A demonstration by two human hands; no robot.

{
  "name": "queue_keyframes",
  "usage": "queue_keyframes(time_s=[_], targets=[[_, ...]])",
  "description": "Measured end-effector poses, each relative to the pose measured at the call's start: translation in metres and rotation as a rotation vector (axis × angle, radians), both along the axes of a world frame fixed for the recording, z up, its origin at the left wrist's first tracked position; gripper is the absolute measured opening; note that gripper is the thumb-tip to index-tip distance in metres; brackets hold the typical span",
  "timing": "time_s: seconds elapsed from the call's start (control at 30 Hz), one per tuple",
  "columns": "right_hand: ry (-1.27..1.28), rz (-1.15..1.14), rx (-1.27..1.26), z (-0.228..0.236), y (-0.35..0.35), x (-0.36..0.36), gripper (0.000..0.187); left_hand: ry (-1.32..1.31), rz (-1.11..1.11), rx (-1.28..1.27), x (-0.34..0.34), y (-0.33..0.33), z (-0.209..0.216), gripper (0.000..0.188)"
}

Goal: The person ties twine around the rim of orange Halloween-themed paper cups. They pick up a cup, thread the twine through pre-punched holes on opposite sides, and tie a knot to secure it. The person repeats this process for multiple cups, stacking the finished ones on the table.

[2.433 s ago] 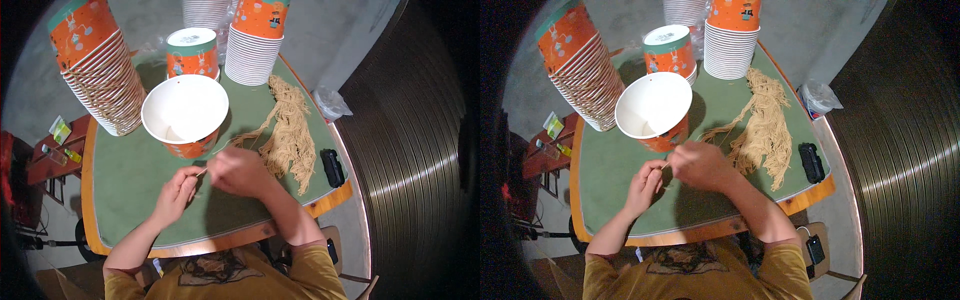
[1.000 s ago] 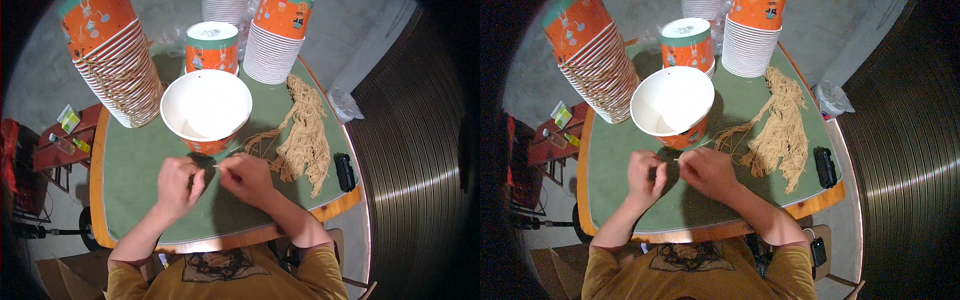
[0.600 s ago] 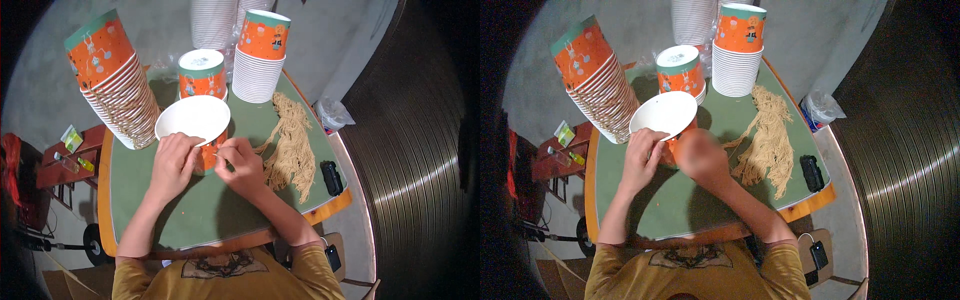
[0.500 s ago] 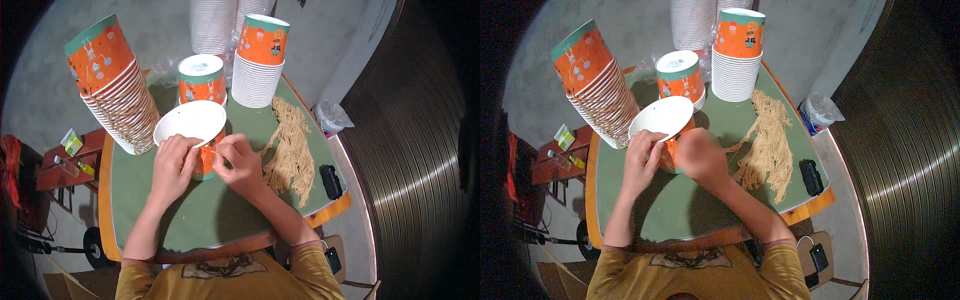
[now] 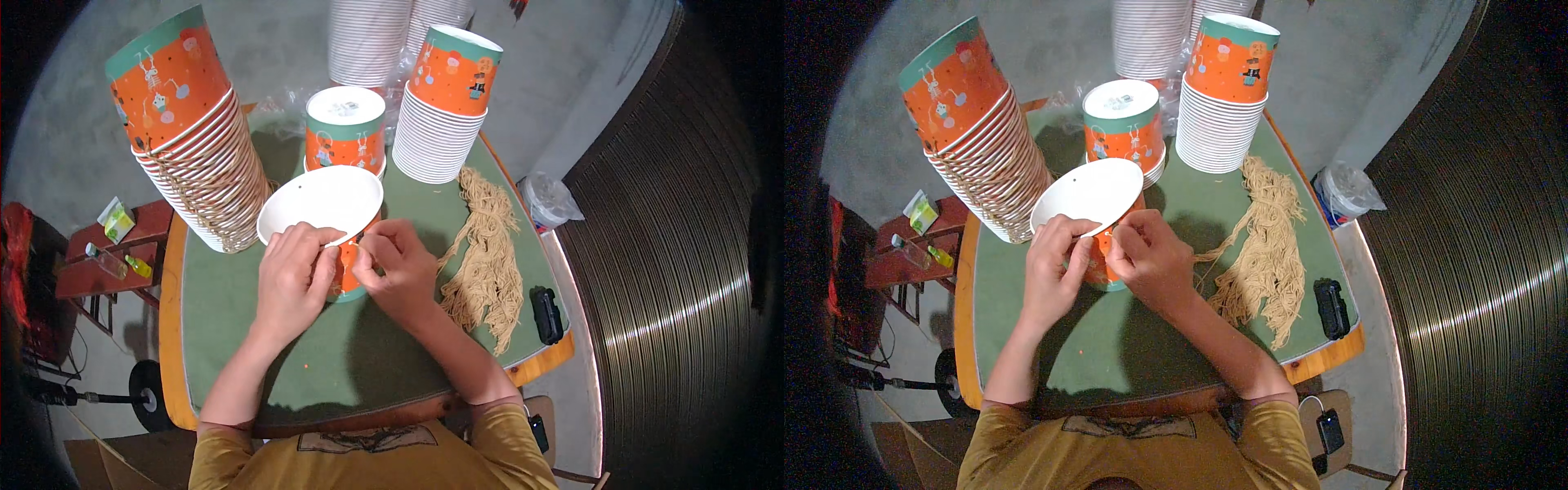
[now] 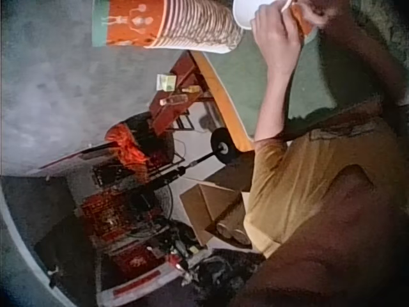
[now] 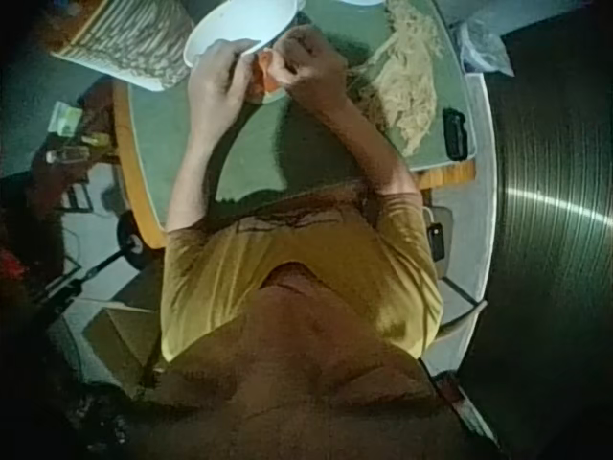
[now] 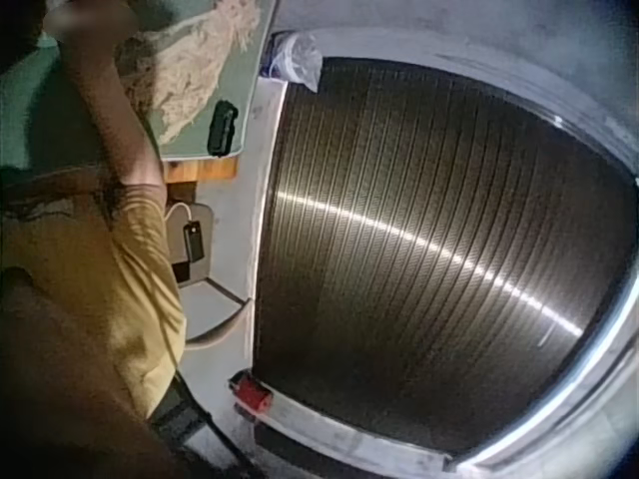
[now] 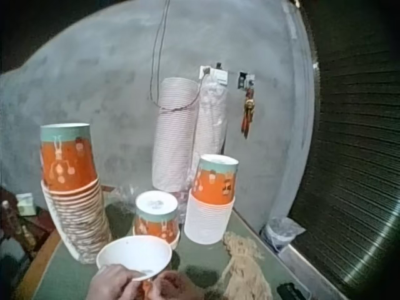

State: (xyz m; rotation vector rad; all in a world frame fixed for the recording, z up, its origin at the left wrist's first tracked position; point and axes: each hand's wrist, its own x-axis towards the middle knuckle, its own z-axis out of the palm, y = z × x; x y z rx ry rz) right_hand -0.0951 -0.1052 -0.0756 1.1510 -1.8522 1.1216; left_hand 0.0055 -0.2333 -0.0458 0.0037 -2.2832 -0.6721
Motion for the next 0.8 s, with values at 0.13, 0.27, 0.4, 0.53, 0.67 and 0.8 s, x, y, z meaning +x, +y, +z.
queue_keyframes(time_s=[0.13,0.27,0.4,0.53,0.67,0.8], targets=[[0.037,-0.026,0.009,-0.001,-0.001,0.000,0.019,0.017,0.002,-0.005,-0.001,0.000,-0.001,0.009],[0.055,-0.021,0.004,-0.003,-0.002,-0.002,0.019,0.020,0.002,-0.006,-0.002,0.002,-0.001,0.008],[0.076,-0.046,0.013,-0.003,-0.002,-0.001,0.018,0.022,0.003,-0.011,-0.001,0.002,-0.001,0.007],[0.084,-0.036,0.024,-0.004,-0.002,-0.001,0.016,0.009,-0.001,-0.014,0.000,0.002,-0.001,0.009],[0.091,-0.022,0.044,-0.008,0.001,0.000,0.016,-0.111,-0.068,0.189,0.003,0.000,0.004,0.016],[-0.003,-0.009,0.072,-0.015,0.008,0.007,0.021,-0.380,-0.144,0.352,0.009,-0.004,0.017,0.022]])
